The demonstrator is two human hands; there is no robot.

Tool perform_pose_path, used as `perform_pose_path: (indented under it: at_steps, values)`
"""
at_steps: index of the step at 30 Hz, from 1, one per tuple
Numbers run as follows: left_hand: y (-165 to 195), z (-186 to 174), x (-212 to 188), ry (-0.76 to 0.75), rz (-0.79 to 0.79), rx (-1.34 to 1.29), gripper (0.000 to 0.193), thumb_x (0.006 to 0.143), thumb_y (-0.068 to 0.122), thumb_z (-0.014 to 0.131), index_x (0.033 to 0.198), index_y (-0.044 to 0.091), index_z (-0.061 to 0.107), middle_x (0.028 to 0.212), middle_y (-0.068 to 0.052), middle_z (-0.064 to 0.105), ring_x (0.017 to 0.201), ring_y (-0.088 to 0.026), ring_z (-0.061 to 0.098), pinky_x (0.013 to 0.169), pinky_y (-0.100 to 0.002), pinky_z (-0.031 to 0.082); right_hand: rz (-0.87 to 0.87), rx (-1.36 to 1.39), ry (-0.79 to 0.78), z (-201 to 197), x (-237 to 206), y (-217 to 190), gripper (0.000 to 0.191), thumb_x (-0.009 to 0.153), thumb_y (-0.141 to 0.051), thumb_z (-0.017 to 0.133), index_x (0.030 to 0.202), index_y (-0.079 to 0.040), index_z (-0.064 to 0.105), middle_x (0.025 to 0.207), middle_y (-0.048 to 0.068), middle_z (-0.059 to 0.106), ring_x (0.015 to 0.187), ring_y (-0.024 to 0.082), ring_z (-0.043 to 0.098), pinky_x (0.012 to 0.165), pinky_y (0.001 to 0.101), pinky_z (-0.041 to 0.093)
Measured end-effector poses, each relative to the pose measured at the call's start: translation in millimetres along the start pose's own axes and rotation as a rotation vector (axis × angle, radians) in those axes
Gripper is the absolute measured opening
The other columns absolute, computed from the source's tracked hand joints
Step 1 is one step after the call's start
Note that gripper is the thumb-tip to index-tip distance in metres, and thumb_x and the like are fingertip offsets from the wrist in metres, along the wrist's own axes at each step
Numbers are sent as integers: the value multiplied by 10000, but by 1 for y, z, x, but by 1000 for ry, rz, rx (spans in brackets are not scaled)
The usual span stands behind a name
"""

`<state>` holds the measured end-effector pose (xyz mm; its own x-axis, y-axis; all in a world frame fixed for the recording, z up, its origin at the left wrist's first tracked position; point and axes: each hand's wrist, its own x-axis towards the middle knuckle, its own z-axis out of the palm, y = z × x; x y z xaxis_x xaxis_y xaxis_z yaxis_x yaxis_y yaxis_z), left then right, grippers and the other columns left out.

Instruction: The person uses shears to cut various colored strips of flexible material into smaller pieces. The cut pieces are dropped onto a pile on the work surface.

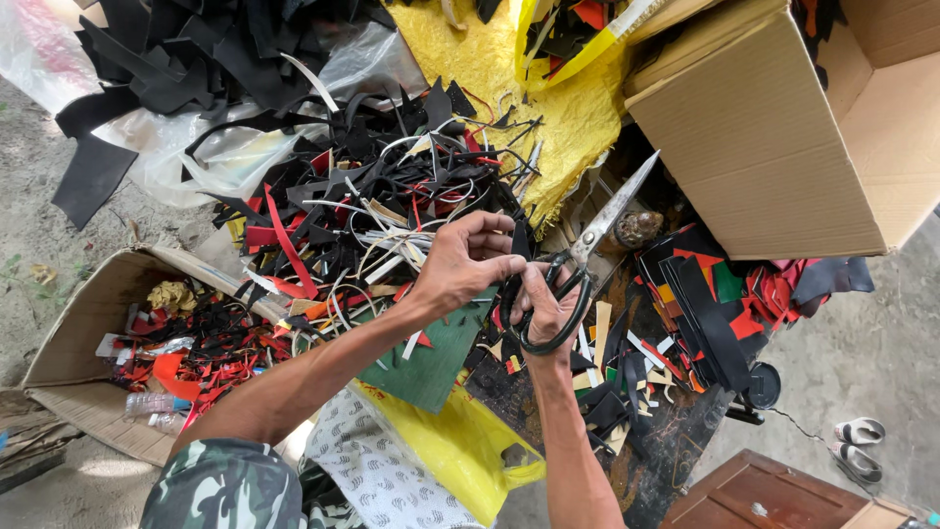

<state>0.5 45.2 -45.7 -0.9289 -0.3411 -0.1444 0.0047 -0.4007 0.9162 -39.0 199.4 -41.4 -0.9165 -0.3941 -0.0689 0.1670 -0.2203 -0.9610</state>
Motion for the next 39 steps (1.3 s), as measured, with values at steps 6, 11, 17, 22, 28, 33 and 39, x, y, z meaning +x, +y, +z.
perform_pose_path:
  at_steps: [6, 11, 17, 22, 28, 33, 39]
  values:
    - [-2, -2, 11, 88, 17, 135, 446, 787, 94, 855, 1187, 6, 677, 967, -85, 761, 846, -105, 706, 734, -252, 605, 77, -31, 1, 0, -7, 3, 157, 952, -147, 715, 934, -11, 640, 610, -2, 537, 452, 101, 508, 417, 246, 404]
    - [-11, -5, 15, 23, 47, 95, 325, 824, 97, 850, 1106, -26, 746, 984, -93, 785, 882, -108, 730, 784, -250, 616, 90, -177, -22, -8, -16, 5, 229, 951, -200, 723, 880, -10, 617, 587, 9, 530, 434, 111, 501, 400, 250, 405]
    - [-4, -16, 24, 7, 69, 80, 339, 880, 90, 820, 1194, -28, 766, 1023, -98, 798, 890, -113, 713, 804, -253, 599, 159, -488, -243, -27, -36, 0, 489, 907, -534, 657, 939, -48, 612, 622, 14, 549, 515, 135, 579, 506, 304, 510]
    - [12, -13, 26, 35, 71, 0, 339, 807, 83, 830, 1110, -10, 711, 977, -78, 772, 872, -98, 732, 793, -242, 618, 243, -661, -298, -31, -43, -3, 474, 881, -519, 618, 930, -49, 578, 637, 41, 553, 541, 168, 596, 555, 343, 523]
    - [21, -12, 24, 38, 69, 100, 242, 796, 103, 855, 967, 8, 712, 882, -53, 751, 790, -79, 703, 734, -225, 596, 236, -680, -303, -35, -41, 3, 376, 870, -417, 585, 907, -43, 562, 651, 55, 554, 548, 186, 615, 571, 360, 494]
    - [20, -14, 26, 37, 83, 116, 226, 805, 100, 852, 963, 11, 716, 873, -47, 749, 780, -74, 699, 722, -222, 589, 242, -608, -181, -39, -43, 17, 398, 923, -398, 613, 877, -3, 603, 586, 46, 561, 452, 156, 581, 417, 329, 515]
    - [13, -5, 6, -101, 136, 236, 219, 802, 27, 795, 999, 6, 701, 939, -85, 764, 864, -136, 746, 793, -259, 625, 70, -344, 45, -43, -36, 6, 346, 964, -332, 641, 895, 6, 671, 521, 11, 569, 357, 106, 545, 323, 266, 459]
